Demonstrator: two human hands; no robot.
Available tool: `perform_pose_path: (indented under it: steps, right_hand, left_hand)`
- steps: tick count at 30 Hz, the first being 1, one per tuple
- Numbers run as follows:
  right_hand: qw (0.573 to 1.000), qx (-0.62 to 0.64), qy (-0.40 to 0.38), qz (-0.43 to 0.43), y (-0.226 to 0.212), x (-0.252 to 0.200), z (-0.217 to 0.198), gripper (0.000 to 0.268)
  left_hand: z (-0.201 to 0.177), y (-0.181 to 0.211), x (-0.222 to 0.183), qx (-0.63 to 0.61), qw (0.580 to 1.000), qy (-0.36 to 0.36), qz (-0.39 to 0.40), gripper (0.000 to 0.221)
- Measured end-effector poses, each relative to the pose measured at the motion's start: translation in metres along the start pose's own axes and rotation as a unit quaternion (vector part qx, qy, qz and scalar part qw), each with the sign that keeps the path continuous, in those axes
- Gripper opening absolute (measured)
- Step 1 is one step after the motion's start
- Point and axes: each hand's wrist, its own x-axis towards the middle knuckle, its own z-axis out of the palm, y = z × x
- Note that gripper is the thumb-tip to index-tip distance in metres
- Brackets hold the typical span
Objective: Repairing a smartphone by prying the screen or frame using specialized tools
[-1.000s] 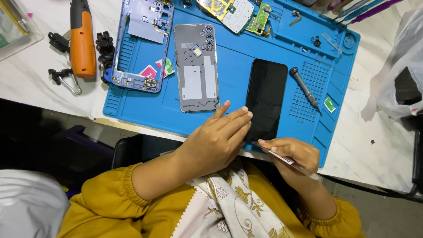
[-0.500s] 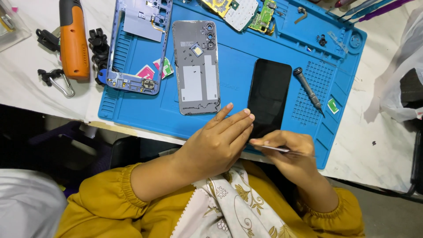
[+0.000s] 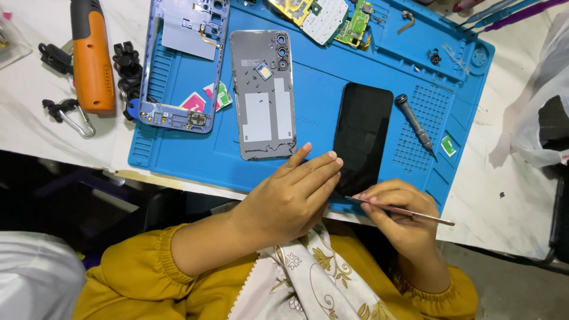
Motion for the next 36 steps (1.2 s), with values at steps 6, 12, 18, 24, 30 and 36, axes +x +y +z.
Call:
perform_pose_path:
  steps: [6, 12, 18, 24, 30, 36]
  right_hand:
    - [0.999, -0.035, -0.033, -0.012, -0.002, 0.01, 0.0, 0.011]
    - [0.997, -0.045, -0.058, -0.03, -0.001, 0.015, -0.003, 0.012]
    - [0.993, -0.053, -0.095, -0.043, -0.008, 0.02, -0.006, 0.006]
    - [0.969, -0.15, -0.134, -0.143, -0.035, 0.027, 0.001, 0.005]
    - [0.971, -0.171, -0.132, -0.101, -0.033, 0.038, 0.002, 0.012]
    - [0.953, -0.186, -0.173, -0.163, -0.034, 0.028, 0.0, 0.009]
  left_hand:
    - [-0.001, 0.001, 0.0, -0.006, 1.0, -0.007, -0.001, 0.031]
    - [-0.002, 0.002, 0.002, -0.003, 1.0, -0.008, -0.003, 0.031]
    - [-0.001, 0.003, 0.002, -0.009, 1.0, -0.003, -0.006, 0.029]
    - [-0.001, 0.004, 0.003, 0.004, 1.0, 0.003, -0.003, 0.027]
    - [0.002, 0.003, 0.002, 0.019, 1.0, 0.0, -0.003, 0.03]
    - [-0.001, 0.004, 0.002, 0.007, 1.0, -0.006, -0.001, 0.029]
